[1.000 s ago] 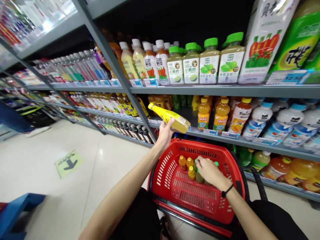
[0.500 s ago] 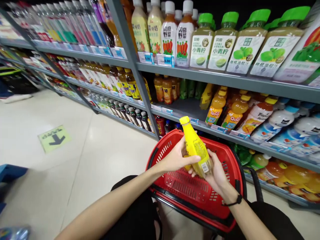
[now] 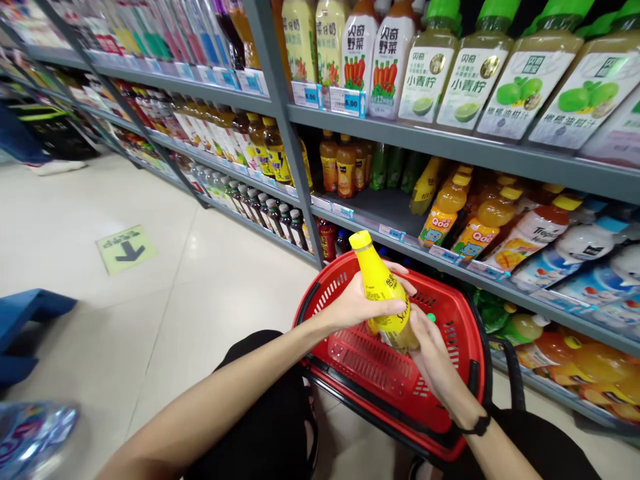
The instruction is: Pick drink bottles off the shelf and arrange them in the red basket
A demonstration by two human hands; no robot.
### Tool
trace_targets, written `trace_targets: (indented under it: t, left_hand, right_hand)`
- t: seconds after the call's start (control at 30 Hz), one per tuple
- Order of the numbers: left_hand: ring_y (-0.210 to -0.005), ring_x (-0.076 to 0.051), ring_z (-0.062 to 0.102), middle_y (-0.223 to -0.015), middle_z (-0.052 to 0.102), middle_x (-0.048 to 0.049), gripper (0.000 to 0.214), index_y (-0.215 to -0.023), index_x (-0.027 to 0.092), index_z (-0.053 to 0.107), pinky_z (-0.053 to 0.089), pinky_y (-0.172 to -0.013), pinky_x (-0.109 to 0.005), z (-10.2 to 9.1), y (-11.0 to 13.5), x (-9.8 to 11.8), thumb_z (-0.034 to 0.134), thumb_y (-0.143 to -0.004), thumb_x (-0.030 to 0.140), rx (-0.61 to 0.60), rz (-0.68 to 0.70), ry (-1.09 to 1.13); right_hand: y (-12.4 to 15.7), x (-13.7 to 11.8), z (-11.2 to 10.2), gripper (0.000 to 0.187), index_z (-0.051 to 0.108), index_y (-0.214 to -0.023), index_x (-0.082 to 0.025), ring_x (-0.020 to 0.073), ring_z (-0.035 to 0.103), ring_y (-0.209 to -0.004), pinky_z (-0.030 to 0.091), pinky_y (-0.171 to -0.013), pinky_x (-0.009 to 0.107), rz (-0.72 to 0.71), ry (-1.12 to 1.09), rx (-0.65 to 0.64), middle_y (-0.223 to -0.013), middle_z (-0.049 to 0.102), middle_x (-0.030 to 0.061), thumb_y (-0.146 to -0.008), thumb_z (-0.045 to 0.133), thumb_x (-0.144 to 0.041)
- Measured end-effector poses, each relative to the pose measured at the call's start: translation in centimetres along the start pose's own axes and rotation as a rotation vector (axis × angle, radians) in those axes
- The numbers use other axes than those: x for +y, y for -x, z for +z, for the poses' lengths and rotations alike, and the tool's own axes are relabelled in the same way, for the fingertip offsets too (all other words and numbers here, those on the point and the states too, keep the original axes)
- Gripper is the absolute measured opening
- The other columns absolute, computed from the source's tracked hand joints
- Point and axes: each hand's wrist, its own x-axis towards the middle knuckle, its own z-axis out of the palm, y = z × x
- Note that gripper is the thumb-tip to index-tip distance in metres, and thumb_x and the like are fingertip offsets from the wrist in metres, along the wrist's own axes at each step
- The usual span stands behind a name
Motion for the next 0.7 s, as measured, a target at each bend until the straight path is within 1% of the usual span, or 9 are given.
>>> trace_targets:
  t: [0.07,0.17,0.27,0.37,0.47,0.53,0.6,0.67,0.7]
  left_hand:
    - [-0.1,-0.025,0.073,-0.113,0.074,-0.0133,0.061,-0.124,0.018,0.058,0.059,-0.089,-0.04,-0.1,0.1,0.0,0.091,-0.076,0.036,0.009,0.001,0.004]
    - [-0.099,-0.025,0.073,-0.113,0.074,-0.0131,0.059,-0.124,0.019,0.06,0.058,-0.089,-0.041,-0.2,0.2,0.1,0.09,-0.077,0.035,0.005,-0.005,0.028]
    - [-0.096,-0.024,0.072,-0.108,0.075,-0.0118,0.054,-0.121,0.018,0.062,0.057,-0.087,-0.039,0.0,0.2,0.3,0.089,-0.076,0.033,0.045,-0.018,0.065]
    - [-0.094,-0.023,0.072,-0.101,0.074,-0.0096,0.05,-0.116,0.018,0.063,0.056,-0.086,-0.037,0.4,0.1,0.6,0.089,-0.074,0.032,0.106,-0.034,0.111]
    - [-0.086,-0.021,0.071,-0.094,0.072,-0.0072,0.045,-0.105,0.018,0.063,0.056,-0.081,-0.035,0.5,0.0,0.9,0.089,-0.072,0.033,0.083,-0.038,0.127]
    - [-0.081,-0.019,0.069,-0.092,0.072,-0.0064,0.041,-0.098,0.018,0.062,0.055,-0.078,-0.034,0.3,0.0,1.2,0.089,-0.071,0.033,0.014,-0.032,0.123]
    - [-0.079,-0.018,0.067,-0.091,0.072,-0.0066,0.037,-0.094,0.018,0.061,0.055,-0.078,-0.034,0.0,0.2,1.7,0.088,-0.072,0.032,-0.072,-0.024,0.11]
    - [-0.08,-0.018,0.067,-0.092,0.072,-0.0069,0.034,-0.093,0.018,0.061,0.055,-0.078,-0.034,-0.4,0.3,2.1,0.086,-0.073,0.031,-0.131,-0.017,0.101]
    - [-0.081,-0.019,0.067,-0.091,0.071,-0.0068,0.033,-0.093,0.018,0.061,0.055,-0.077,-0.034,-0.5,0.3,2.4,0.085,-0.074,0.031,-0.14,-0.012,0.103]
  right_hand:
    - [-0.1,0.2,-0.1,0.054,0.062,-0.118,-0.021,0.0272,0.071,-0.109,0.058,-0.096,0.043,-0.002,-0.055,-0.014,-0.125,0.072,0.0116,-0.091,0.068,-0.068]
    - [0.0,0.3,0.1,0.051,0.061,-0.115,-0.022,0.0262,0.071,-0.108,0.057,-0.095,0.04,-0.034,-0.056,0.019,-0.12,0.072,0.01,-0.086,0.076,-0.061]
    - [0.5,0.3,0.7,0.049,0.059,-0.113,-0.022,0.0257,0.07,-0.104,0.057,-0.091,0.039,-0.107,0.023,0.093,-0.112,0.073,0.0083,-0.083,0.082,-0.053]
    - [1.2,0.5,1.2,0.052,0.057,-0.113,-0.023,0.0249,0.068,-0.104,0.056,-0.091,0.038,-0.18,0.158,0.201,-0.112,0.07,0.0075,-0.079,0.087,-0.047]
    - [1.7,0.7,1.3,0.057,0.053,-0.116,-0.024,0.0246,0.066,-0.108,0.054,-0.095,0.039,-0.252,0.267,0.256,-0.113,0.066,0.007,-0.077,0.089,-0.044]
    - [1.7,0.6,1.2,0.063,0.05,-0.121,-0.026,0.0257,0.064,-0.115,0.053,-0.099,0.039,-0.277,0.27,0.218,-0.119,0.064,0.008,-0.076,0.09,-0.043]
    - [1.5,0.4,1.0,0.063,0.047,-0.128,-0.027,0.0275,0.062,-0.125,0.052,-0.103,0.042,-0.238,0.193,0.118,-0.131,0.062,0.0111,-0.083,0.083,-0.05]
    - [1.3,0.1,0.9,0.055,0.047,-0.135,-0.026,0.029,0.063,-0.126,0.055,-0.101,0.044,-0.107,0.064,-0.027,-0.138,0.062,0.0136,-0.095,0.062,-0.061]
    - [1.2,0.1,0.9,0.055,0.048,-0.136,-0.025,0.0298,0.065,-0.123,0.057,-0.097,0.045,-0.022,0.009,-0.107,-0.136,0.064,0.0145,-0.099,0.05,-0.066]
